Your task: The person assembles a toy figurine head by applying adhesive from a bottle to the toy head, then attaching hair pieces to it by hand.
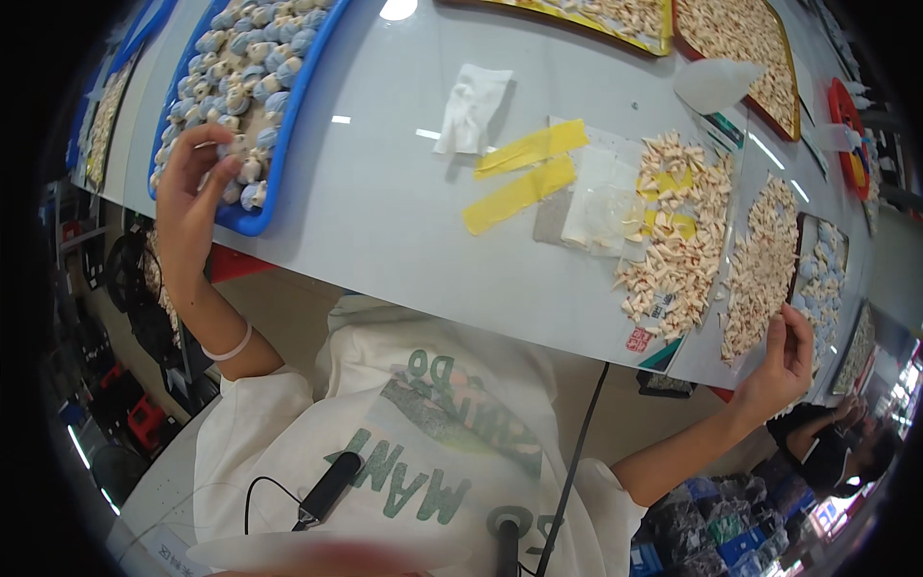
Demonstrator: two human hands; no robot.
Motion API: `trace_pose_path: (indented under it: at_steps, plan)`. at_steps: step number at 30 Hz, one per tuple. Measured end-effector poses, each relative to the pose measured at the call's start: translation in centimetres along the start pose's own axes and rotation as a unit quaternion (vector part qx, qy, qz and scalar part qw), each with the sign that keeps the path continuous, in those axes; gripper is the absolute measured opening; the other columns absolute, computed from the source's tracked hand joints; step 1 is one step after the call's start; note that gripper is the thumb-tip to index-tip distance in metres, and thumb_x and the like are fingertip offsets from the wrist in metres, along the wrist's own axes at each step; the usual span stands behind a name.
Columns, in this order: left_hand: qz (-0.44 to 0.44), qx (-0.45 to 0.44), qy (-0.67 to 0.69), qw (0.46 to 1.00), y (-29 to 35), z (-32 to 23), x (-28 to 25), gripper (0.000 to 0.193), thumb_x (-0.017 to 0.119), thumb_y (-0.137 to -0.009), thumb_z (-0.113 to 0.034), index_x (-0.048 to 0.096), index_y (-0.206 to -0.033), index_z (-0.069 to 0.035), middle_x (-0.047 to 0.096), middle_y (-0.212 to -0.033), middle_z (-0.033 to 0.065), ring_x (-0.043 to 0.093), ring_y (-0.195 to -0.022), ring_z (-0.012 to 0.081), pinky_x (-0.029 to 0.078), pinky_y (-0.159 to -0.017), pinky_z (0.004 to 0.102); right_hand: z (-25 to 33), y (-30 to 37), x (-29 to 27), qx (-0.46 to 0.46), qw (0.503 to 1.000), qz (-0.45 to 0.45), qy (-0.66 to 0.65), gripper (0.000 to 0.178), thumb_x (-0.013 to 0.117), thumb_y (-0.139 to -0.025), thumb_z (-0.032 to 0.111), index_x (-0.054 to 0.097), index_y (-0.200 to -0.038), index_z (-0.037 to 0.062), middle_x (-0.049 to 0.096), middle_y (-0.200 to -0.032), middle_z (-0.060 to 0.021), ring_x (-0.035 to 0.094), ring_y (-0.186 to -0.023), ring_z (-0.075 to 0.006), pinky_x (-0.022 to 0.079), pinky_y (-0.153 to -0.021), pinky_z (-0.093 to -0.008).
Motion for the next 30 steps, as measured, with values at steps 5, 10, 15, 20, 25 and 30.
trace_pose_path:
  at_steps: [5, 10, 15, 20, 25, 30]
  plan:
    - [-0.070, 0.188, 0.033, 0.979, 1.0, -1.7, -0.8, 0.021, 0.049, -0.081, 0.002, 0.048, -0.102, 0.003, 0.050, -0.109, 0.0137, 0.046, -0.106, 0.0183, 0.033, -0.092, 0.0264, 0.9, 0.5, -1.4, -0.036, 0.992, 0.000, -0.120, 0.014, 0.059, -0.073, -0.005, 0.061, -0.086, -0.0053, 0.057, -0.092, -0.0092, 0.052, -0.084, -0.0158, 0.039, -0.079, -0.0246]
    - [0.105, 0.271, 0.326, 0.900, 3.2, -2.8, 3.6, 0.016, 0.051, -0.084, -0.016, 0.047, -0.098, -0.011, 0.044, -0.095, 0.0108, 0.048, -0.075, 0.0215, 0.038, -0.059, 0.0216, 5.3, 2.9, 1.6, -0.046, 0.976, 0.026, -0.210, 0.012, 0.059, -0.071, -0.007, 0.061, -0.083, -0.0055, 0.060, -0.077, -0.0101, 0.054, -0.069, -0.0145, 0.043, -0.063, -0.0226]
    - [0.285, -0.010, 0.559, 0.779, 6.0, -7.2, 12.7, 0.019, 0.047, -0.087, -0.020, 0.045, -0.099, -0.005, 0.047, -0.090, 0.0132, 0.055, -0.070, 0.0173, 0.044, -0.055, 0.0222, 6.9, 5.8, 2.6, 0.087, 0.954, 0.079, -0.275, 0.010, 0.062, -0.070, -0.006, 0.056, -0.078, -0.0042, 0.059, -0.072, -0.0106, 0.057, -0.066, -0.0137, 0.046, -0.060, -0.0230]
    - [0.334, -0.142, 0.585, 0.725, 6.5, -8.4, 16.6, 0.025, 0.054, -0.084, -0.019, 0.045, -0.099, -0.001, 0.050, -0.094, 0.0150, 0.056, -0.072, 0.0159, 0.046, -0.057, 0.0221, 7.2, 7.0, 3.8, 0.101, 0.922, 0.134, -0.348, 0.016, 0.065, -0.066, -0.005, 0.055, -0.077, -0.0031, 0.059, -0.073, -0.0117, 0.057, -0.065, -0.0142, 0.046, -0.059, -0.0232]
    - [0.322, -0.038, 0.533, 0.781, 5.4, -8.0, 17.1, 0.036, 0.066, -0.074, -0.019, 0.050, -0.100, 0.001, 0.052, -0.099, 0.0151, 0.057, -0.076, 0.0170, 0.047, -0.062, 0.0226, 7.2, 6.8, 5.0, 0.051, 0.905, 0.141, -0.399, 0.020, 0.067, -0.062, -0.006, 0.055, -0.078, -0.0038, 0.058, -0.073, -0.0123, 0.056, -0.063, -0.0154, 0.045, -0.057, -0.0231]
    - [0.296, -0.084, 0.544, 0.781, 5.2, -8.3, 17.4, 0.036, 0.066, -0.074, -0.022, 0.051, -0.098, -0.001, 0.052, -0.100, 0.0151, 0.056, -0.076, 0.0175, 0.046, -0.061, 0.0231, 7.3, 6.0, 5.9, 0.032, 0.922, 0.121, -0.366, 0.015, 0.066, -0.062, -0.008, 0.058, -0.075, -0.0057, 0.058, -0.074, -0.0130, 0.055, -0.065, -0.0161, 0.045, -0.057, -0.0236]
Point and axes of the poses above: each hand's wrist, its own y-axis away from the middle knuckle, its own x-axis out of the palm, z = x × y, the point moved 4 cm from there along -y, towards the middle knuckle
